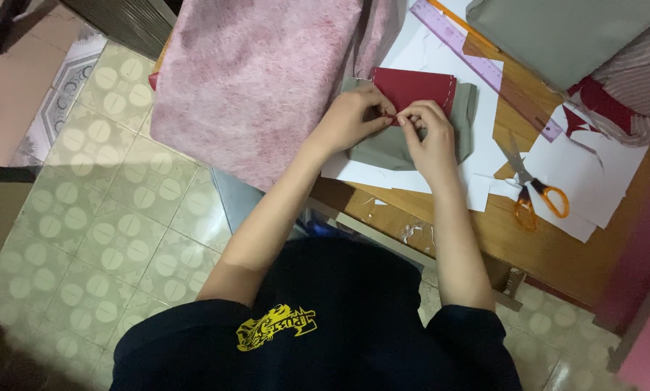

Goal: Assembling a small leather pouch by folding and aligning the pieces

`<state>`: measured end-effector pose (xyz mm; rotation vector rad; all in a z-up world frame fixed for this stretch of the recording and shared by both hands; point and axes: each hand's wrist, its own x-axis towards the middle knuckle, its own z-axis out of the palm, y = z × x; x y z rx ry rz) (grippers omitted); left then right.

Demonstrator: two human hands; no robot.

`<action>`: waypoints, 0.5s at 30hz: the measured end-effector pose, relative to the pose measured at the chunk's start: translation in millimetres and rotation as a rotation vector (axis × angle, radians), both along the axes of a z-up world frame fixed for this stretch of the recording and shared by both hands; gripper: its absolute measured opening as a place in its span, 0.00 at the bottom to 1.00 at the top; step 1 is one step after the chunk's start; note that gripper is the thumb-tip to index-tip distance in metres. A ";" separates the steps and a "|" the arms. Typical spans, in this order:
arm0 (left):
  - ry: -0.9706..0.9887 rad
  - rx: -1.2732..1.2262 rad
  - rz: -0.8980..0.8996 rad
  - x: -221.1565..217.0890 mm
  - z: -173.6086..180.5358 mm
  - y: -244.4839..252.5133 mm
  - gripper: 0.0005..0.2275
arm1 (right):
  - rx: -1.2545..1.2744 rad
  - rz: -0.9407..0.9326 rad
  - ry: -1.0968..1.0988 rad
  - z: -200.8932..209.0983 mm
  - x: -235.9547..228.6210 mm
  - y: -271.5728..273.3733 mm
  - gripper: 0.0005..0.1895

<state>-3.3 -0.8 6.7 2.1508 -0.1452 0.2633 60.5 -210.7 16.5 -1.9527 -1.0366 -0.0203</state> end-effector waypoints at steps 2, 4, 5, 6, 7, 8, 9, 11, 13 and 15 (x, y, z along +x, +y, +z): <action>0.009 0.005 0.001 -2.5 4.2 1.2 0.07 | -0.004 -0.007 0.000 1.7 -2.4 0.3 0.03; 0.017 0.011 0.001 -3.2 6.4 1.4 0.06 | -0.007 -0.014 -0.001 3.0 -3.5 0.5 0.03; 0.028 0.021 -0.004 -2.4 6.5 1.2 0.06 | -0.010 -0.011 -0.001 3.3 -3.3 0.8 0.03; 0.041 0.029 -0.010 -2.9 6.2 0.5 0.06 | -0.014 -0.008 0.002 3.3 -4.3 0.5 0.03; 0.042 0.030 -0.011 -3.1 9.8 0.0 0.06 | -0.014 -0.009 0.002 2.8 -4.7 0.7 0.03; 0.054 0.070 -0.010 -2.7 13.6 -0.3 0.05 | -0.013 -0.011 0.016 2.4 -4.8 0.9 0.02; 0.065 0.110 -0.008 -2.2 17.5 -1.0 0.04 | -0.012 -0.012 0.029 2.1 -4.7 0.7 0.01; 0.074 0.184 -0.037 7.5 10.0 1.7 0.04 | -0.021 -0.017 0.029 -7.3 -0.1 0.0 0.02; 0.079 0.259 -0.069 18.5 13.5 2.5 0.04 | -0.030 -0.026 0.028 -9.4 1.3 -1.0 0.02; 0.142 0.533 -0.029 26.9 26.8 3.4 0.18 | 0.015 -0.029 -0.010 -6.8 -2.7 0.1 0.02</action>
